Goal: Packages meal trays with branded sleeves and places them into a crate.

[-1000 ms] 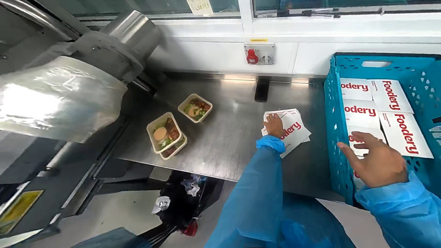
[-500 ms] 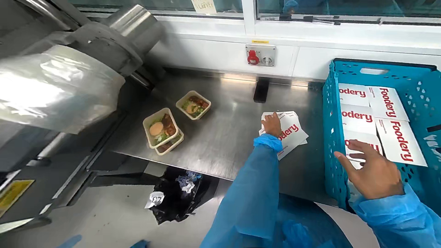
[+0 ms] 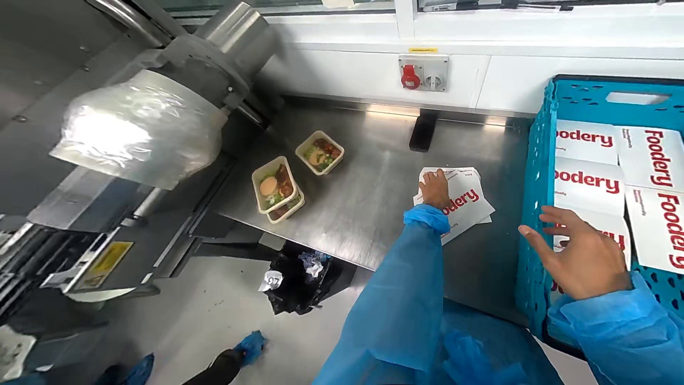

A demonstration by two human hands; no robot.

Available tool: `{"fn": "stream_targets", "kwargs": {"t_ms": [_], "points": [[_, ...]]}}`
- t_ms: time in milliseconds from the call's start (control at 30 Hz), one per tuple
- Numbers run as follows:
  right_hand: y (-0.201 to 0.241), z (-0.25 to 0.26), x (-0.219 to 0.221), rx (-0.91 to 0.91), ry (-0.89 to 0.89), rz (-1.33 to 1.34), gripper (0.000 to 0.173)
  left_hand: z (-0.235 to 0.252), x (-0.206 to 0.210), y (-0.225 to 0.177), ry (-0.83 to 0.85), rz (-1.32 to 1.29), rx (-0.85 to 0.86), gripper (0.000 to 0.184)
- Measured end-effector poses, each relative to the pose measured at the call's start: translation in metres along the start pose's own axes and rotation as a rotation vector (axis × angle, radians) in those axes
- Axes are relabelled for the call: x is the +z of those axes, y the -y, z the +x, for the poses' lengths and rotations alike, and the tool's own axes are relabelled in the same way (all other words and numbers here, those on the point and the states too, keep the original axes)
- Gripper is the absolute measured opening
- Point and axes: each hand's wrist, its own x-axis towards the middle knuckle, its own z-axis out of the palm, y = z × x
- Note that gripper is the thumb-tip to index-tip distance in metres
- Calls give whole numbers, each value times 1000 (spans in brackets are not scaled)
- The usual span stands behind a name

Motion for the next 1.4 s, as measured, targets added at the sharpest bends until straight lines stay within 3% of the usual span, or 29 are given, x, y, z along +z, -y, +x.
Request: {"fn": "stream_targets", "kwargs": {"t_ms": [500,733,967,1067,1400], "points": [[3,1,5,20,-15,12,54,7,-3,3,-30,-4,64,107],[19,4,17,-5,-9,-22,54,-3,3,10,-47,-29,107,91],[30,-4,23,27,23,-33,54,-6,8,8,-82,-60,129,86],[32,-5,23,37,25,-41,54,-5,6,9,-25,-74,133,86],[37,2,24,-12,17,-26,55,-4,-3,-4,19,-87,33,89]]}}
